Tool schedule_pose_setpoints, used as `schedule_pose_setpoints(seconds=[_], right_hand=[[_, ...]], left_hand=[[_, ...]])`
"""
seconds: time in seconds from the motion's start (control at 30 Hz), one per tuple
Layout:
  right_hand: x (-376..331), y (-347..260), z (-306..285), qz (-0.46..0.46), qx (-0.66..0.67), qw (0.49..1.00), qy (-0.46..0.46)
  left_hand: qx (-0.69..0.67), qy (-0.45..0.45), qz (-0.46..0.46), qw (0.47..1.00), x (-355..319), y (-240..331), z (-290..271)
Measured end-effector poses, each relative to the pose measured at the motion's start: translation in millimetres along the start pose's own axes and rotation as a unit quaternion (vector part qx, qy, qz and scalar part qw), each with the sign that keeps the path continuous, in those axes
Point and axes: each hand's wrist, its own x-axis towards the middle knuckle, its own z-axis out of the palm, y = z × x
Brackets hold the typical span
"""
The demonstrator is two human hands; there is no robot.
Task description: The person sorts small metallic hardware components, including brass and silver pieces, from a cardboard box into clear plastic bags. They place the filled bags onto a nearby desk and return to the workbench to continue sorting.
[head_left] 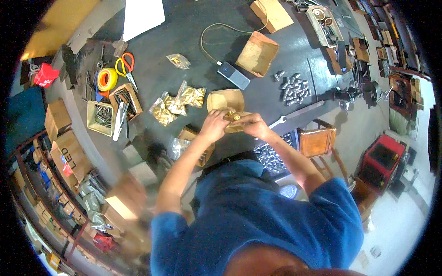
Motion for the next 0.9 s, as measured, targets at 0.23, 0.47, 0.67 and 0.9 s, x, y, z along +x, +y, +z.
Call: schedule_pose_setpoints(seconds=[0.23, 0.47, 0.67, 0.9], right_hand=[[6, 17, -1, -0.04, -0.224, 0.974, -0.02], [14, 11, 12, -0.001, -0.52, 0.847, -0.11], [10, -1, 20, 0.04, -0.558, 0.818, -0.137], [6, 2, 24, 0.005, -0.536, 0.837, -0.112]], left_hand=[[-0.007, 0.004, 0.002, 1.0, 1, -1, 3], [0.013, 0.025, 0.022, 0.999, 1, -1, 4], [-0.002, 0.026, 0.017, 1.0, 0, 1, 0], [0.012, 0.003, 0.009, 1.0, -2, -5, 2]])
